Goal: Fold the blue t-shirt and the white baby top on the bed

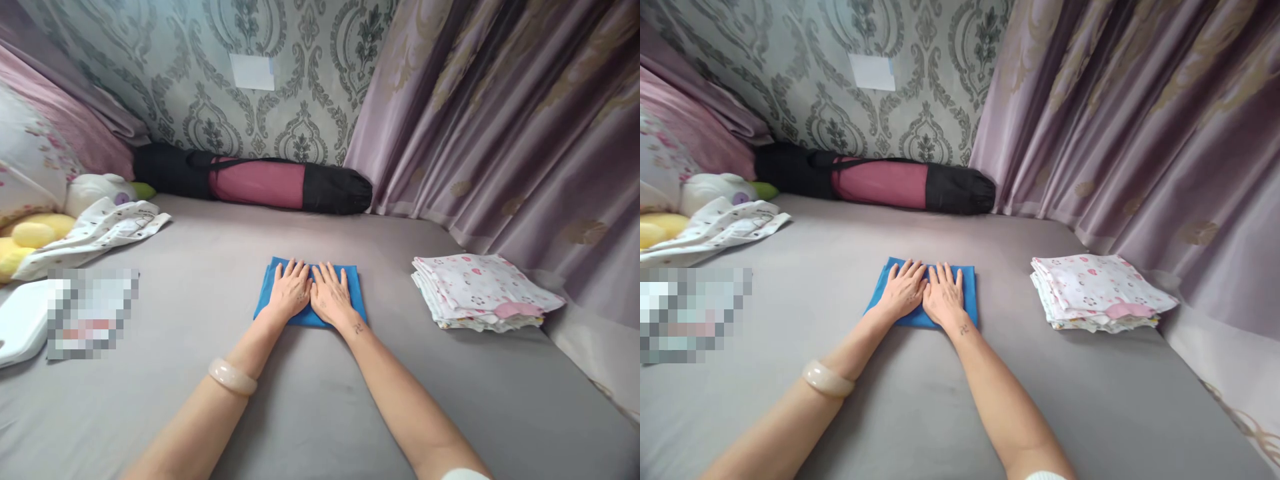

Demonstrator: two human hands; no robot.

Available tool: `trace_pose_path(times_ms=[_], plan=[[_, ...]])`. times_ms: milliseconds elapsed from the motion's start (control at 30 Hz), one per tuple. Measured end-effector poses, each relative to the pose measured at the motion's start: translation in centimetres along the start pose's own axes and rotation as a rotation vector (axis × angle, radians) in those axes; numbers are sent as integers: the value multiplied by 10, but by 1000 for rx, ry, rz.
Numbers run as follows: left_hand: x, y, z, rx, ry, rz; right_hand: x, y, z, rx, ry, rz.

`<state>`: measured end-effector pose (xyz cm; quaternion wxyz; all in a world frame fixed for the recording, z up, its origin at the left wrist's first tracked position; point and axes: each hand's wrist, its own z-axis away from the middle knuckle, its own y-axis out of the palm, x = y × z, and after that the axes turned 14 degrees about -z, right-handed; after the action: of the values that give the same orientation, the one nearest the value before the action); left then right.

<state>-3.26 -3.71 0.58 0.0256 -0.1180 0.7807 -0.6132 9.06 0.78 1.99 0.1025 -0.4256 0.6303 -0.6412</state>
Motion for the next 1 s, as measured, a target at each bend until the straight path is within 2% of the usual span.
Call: trace_pose_path(times_ms=[100,300,567,767,1000], plan=[[1,0,0,-40,5,-17,1,-1,0,16,-52,-12],[3,4,0,77,24,11,-1,-1,-1,91,-29,-40],[2,3,0,66,5,24,-1,-2,-2,105,-10,-49],[5,-1,2,8,-134,-33,-2,-3,0,-4,49,-3],[7,3,3,73,-161,-54,-5,0,0,31,91,3]])
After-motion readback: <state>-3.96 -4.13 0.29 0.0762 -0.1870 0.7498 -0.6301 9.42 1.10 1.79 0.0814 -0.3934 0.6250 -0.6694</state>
